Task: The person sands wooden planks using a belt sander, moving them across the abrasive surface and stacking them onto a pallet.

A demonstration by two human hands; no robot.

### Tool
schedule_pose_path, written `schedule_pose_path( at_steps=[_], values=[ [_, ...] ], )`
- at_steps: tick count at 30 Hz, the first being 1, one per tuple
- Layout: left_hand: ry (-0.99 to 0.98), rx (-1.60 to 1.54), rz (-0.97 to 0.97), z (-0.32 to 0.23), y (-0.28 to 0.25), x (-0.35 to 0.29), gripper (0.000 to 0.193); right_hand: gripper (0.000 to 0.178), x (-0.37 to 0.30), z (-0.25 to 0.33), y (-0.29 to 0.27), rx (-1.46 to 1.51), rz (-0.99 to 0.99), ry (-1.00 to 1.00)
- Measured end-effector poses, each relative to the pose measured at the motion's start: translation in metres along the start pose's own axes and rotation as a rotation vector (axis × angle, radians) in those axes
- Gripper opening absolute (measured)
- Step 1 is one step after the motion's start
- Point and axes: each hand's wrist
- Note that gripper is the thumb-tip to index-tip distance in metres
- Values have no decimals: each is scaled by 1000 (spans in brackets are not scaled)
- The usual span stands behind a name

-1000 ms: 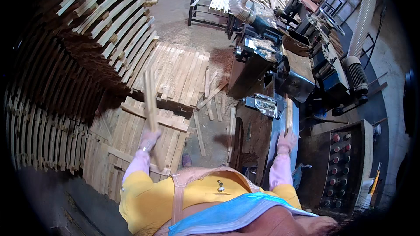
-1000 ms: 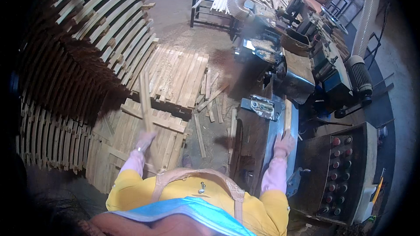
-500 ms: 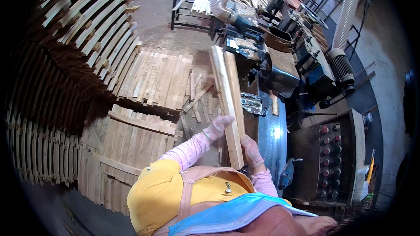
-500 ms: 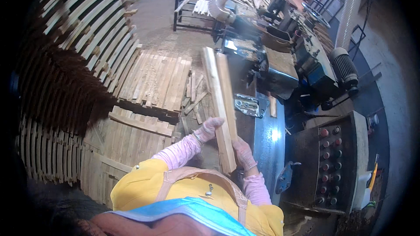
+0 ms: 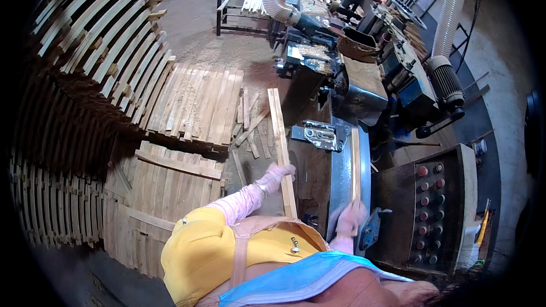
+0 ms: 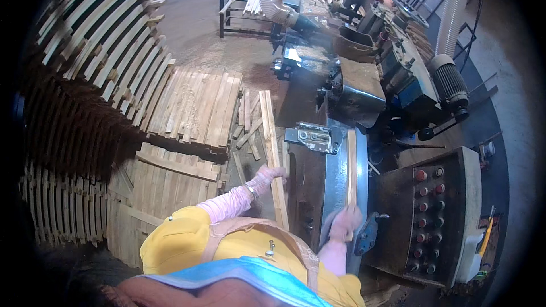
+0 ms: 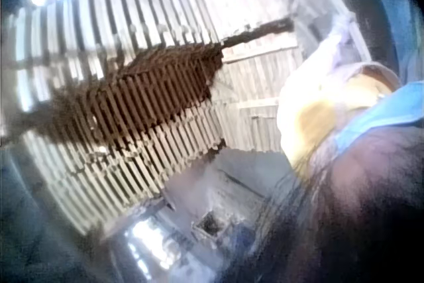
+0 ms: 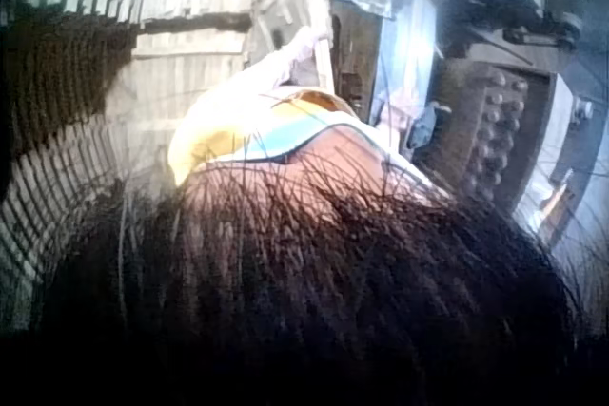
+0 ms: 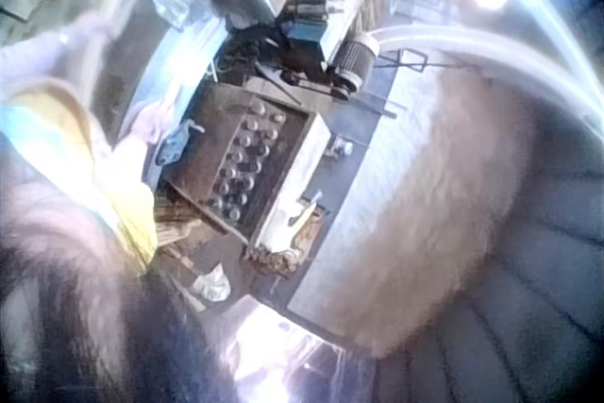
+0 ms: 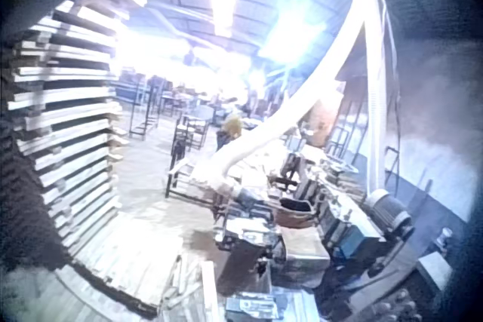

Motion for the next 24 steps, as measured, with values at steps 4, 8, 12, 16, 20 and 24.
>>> schedule_pose_path(
  at_steps=[4, 8, 12, 16, 20, 24],
  values=[
    [226, 16, -224, 7, -22, 16, 50, 16, 108, 75, 51, 2, 80, 114],
    [278, 145, -342, -42, -6, -12, 52, 21, 172, 95, 65, 46, 153, 25],
    [357, -7, -324, -39, -10, 14, 47, 36, 177, 130, 58, 653, 202, -260],
    [242, -355, -85, -59, 24, 4, 40, 83, 51, 162, -31, 818, 699, -776],
    [374, 49, 258, -24, 78, 3, 61, 83, -17, 117, -92, 897, 746, -134],
    [184, 284, 391, -7, 96, -15, 90, 78, -92, 19, -111, 469, 489, 192]
  ],
)
Point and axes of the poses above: each hand's wrist, its own x-axis towards the middle knuckle, its own y-axis out of the palm, z = x × y, and after that the axes turned 4 degrees about y, right-handed
